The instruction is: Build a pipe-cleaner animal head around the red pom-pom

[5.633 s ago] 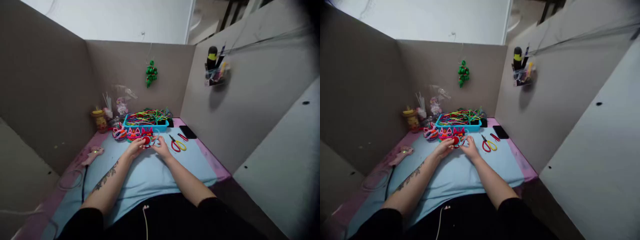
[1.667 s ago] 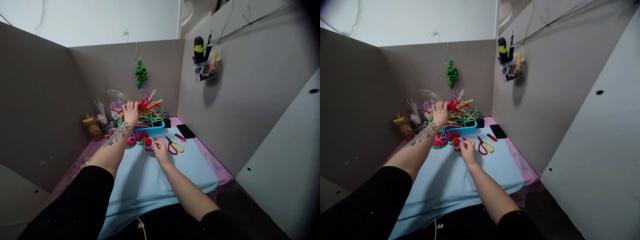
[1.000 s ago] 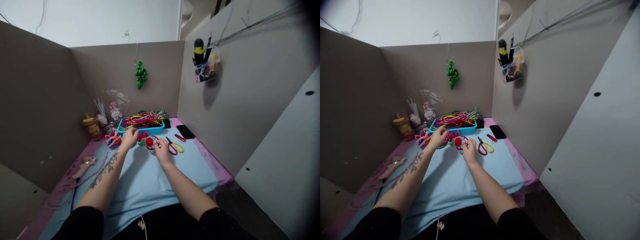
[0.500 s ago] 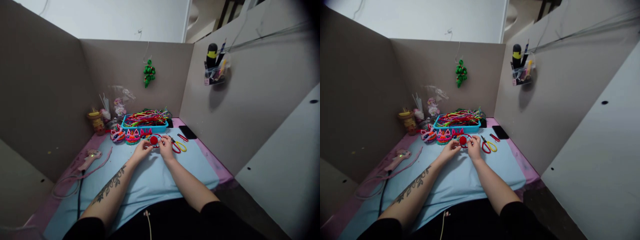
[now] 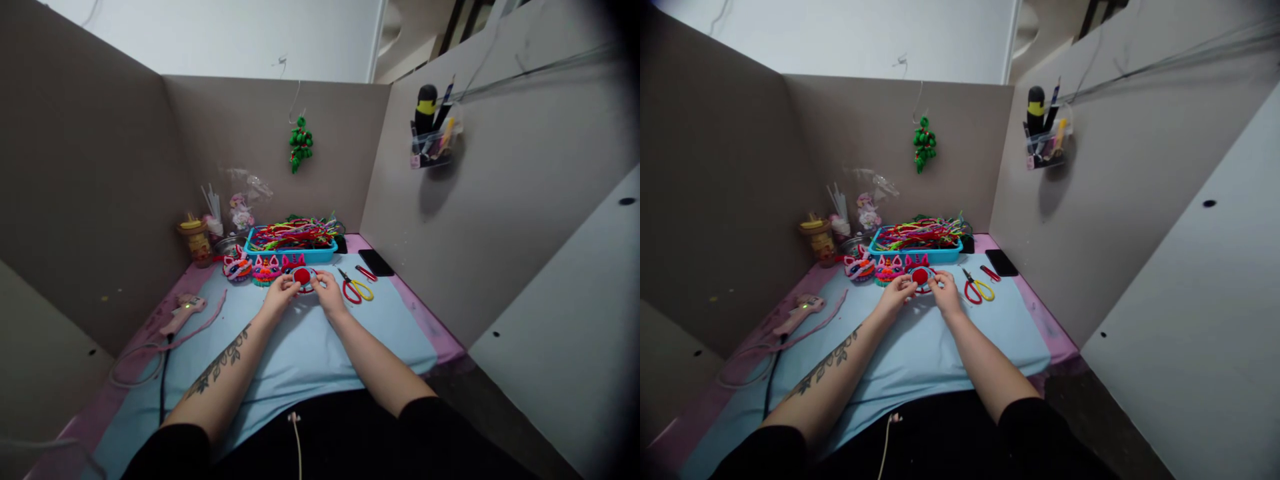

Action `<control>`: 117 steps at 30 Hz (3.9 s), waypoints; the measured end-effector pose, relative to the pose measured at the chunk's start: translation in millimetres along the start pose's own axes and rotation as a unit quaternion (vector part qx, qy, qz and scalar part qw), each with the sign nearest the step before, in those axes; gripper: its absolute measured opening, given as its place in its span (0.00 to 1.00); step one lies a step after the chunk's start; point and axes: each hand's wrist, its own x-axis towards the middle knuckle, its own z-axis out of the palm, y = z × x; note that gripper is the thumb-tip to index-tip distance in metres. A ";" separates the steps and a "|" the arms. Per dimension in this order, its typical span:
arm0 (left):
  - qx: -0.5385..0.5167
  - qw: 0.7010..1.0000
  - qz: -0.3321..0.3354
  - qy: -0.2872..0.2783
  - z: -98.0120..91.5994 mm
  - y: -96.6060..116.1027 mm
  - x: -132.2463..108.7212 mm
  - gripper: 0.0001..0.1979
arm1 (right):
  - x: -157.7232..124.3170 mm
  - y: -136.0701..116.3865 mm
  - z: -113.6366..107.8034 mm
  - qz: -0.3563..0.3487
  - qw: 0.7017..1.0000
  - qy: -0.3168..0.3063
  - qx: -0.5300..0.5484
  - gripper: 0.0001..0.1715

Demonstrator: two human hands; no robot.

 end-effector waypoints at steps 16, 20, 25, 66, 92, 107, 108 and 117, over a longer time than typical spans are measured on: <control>-0.051 0.998 -0.005 -0.037 -5.7 4.5 1.7 0.28 | -2.1 -2.7 -3.5 0.008 0.999 -0.046 0.010 0.12; -0.044 0.998 0.001 -0.045 -5.6 2.4 2.5 0.27 | -2.4 -4.2 -3.6 0.012 0.999 -0.036 0.018 0.12; -0.018 0.999 0.009 -0.049 -7.3 0.2 3.7 0.26 | -1.7 -7.2 -4.2 0.018 0.998 -0.040 0.040 0.13; -0.044 0.999 0.019 -0.022 2.3 -2.6 1.0 0.36 | -7.3 -15.8 -0.2 0.038 0.997 -0.043 0.054 0.08; -0.130 0.991 -0.024 -0.021 2.5 -4.3 1.8 0.33 | -6.3 -10.4 0.2 0.004 0.999 -0.054 0.005 0.11; -0.195 0.978 -0.071 -0.031 -0.7 1.2 0.2 0.27 | -12.3 -9.8 4.5 -0.112 0.983 -0.095 -0.107 0.05; -0.193 0.978 -0.067 -0.032 -0.1 1.1 -0.5 0.27 | -12.2 -10.0 4.4 -0.113 0.984 -0.094 -0.104 0.05; -0.157 0.986 -0.026 -0.046 2.4 -2.4 -2.5 0.25 | -10.2 -11.2 0.8 -0.050 0.994 -0.089 -0.038 0.13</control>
